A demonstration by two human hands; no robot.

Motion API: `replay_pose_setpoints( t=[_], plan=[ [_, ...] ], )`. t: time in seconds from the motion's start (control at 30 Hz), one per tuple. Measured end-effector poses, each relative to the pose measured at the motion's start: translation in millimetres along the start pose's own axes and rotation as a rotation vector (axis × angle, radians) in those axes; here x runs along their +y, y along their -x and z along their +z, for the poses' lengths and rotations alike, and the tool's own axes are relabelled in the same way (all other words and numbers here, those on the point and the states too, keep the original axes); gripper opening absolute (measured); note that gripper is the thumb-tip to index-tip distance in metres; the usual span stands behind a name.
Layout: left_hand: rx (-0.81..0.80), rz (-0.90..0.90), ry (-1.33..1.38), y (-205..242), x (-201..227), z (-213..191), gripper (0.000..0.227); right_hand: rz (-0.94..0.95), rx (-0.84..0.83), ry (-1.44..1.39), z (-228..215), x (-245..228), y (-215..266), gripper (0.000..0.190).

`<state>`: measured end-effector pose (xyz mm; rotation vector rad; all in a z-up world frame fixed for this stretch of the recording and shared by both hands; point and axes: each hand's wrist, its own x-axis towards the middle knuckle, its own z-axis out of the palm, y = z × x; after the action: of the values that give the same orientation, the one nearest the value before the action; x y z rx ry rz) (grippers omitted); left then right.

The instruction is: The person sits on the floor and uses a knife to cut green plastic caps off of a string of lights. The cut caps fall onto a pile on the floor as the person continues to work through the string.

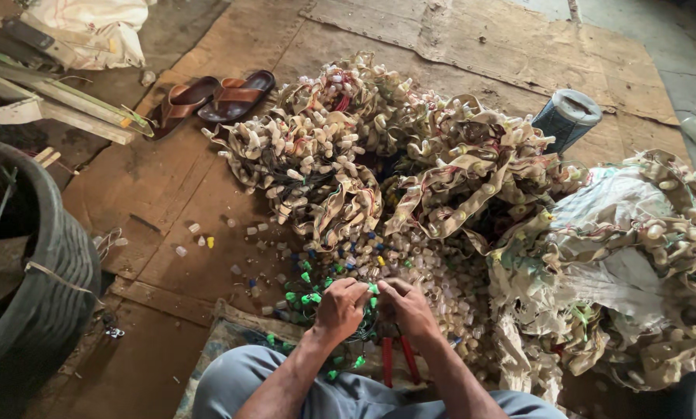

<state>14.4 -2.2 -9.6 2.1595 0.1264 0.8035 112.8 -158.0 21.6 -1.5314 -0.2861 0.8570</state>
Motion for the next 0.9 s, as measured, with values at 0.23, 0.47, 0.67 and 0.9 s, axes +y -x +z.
replay_pose_setpoints(
  t=[0.23, 0.47, 0.67, 0.9],
  plan=[
    [-0.015, 0.013, 0.013, -2, -3, 1, 0.008, 0.107, 0.051, 0.024, -9, 5, -9, 0.026],
    [-0.011, -0.092, 0.035, -2, 1, -5, 0.007, -0.317, 0.211, -0.107, -21, 2, -10, 0.026],
    [0.013, -0.094, 0.088, -2, 7, -4, 0.01, -0.296, 0.45, 0.399, -6, -12, -2, 0.033],
    [-0.036, -0.135, -0.132, -3, 13, -15, 0.01, -0.12, 0.218, 0.081, -1, 7, -5, 0.023]
  ],
)
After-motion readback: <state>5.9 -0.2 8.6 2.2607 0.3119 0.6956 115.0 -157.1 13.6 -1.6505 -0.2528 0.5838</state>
